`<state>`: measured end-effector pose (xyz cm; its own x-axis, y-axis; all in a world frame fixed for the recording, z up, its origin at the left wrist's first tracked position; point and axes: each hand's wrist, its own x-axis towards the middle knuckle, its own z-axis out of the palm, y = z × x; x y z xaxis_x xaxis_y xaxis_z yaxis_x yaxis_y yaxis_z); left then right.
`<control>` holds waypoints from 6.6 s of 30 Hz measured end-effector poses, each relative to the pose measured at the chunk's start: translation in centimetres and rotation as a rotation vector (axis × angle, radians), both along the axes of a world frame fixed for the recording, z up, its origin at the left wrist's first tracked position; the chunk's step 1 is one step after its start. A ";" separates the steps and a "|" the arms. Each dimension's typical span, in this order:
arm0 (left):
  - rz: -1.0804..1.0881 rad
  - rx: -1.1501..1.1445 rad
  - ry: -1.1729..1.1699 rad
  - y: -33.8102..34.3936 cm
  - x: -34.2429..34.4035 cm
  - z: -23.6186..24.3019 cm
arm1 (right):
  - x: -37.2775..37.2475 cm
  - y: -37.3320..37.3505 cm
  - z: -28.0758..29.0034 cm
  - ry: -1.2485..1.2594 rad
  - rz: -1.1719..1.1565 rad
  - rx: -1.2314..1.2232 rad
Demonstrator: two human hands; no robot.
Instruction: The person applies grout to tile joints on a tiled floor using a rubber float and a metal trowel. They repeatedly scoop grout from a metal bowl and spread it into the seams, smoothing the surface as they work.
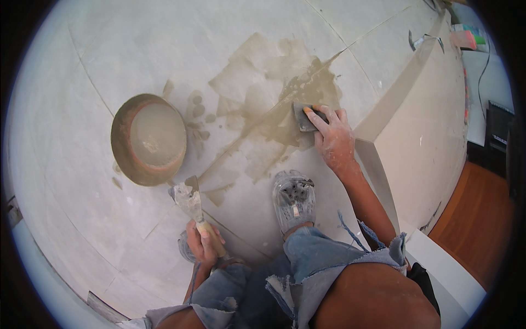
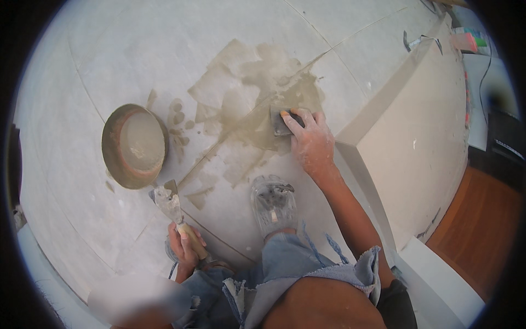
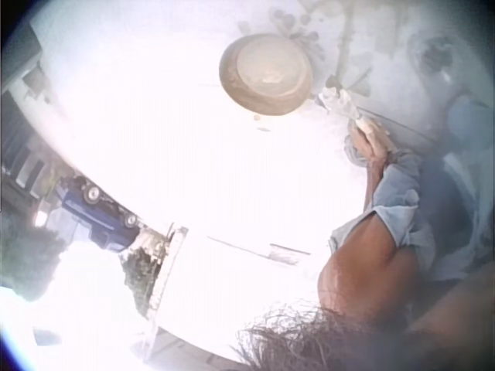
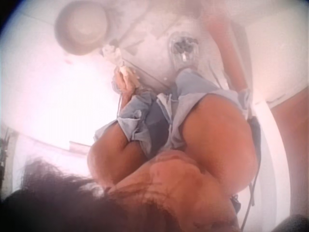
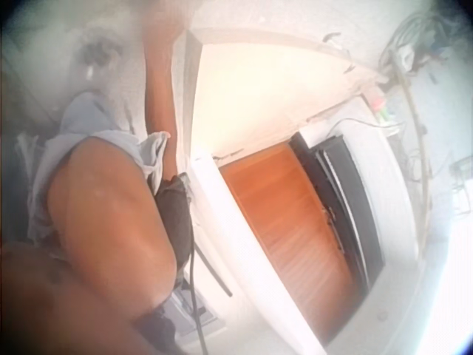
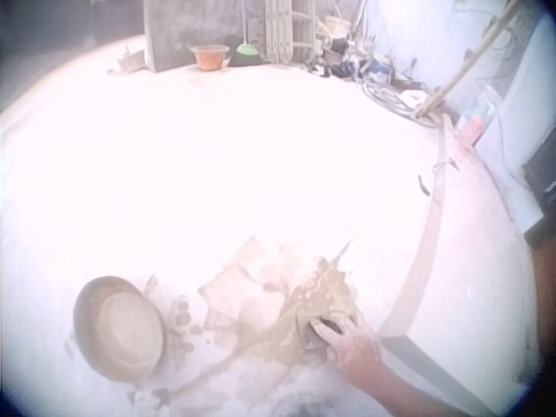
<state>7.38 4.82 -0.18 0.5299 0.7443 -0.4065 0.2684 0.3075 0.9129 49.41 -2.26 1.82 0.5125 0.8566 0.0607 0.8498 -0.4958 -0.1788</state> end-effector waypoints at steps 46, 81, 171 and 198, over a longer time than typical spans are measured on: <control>0.051 -0.041 -0.037 -0.3 -0.2 -0.6 | -0.8 -0.2 2.5 0.135 -0.155 -0.107; 0.051 0.004 -0.034 -0.5 0.3 -0.5 | -9.1 6.7 0.7 0.341 0.039 -0.088; 0.670 -0.155 -0.168 0.7 0.7 0.3 | -16.5 7.5 0.6 0.325 0.606 -0.241; 0.714 -0.170 -0.180 1.1 1.5 -0.2 | -19.2 11.6 0.9 0.285 1.022 -0.089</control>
<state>8.86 5.88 -0.38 0.0116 0.8666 -0.4989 -0.1977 0.4911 0.8484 30.17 9.37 2.68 -0.4667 0.8839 -0.0321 0.8026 0.4079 -0.4353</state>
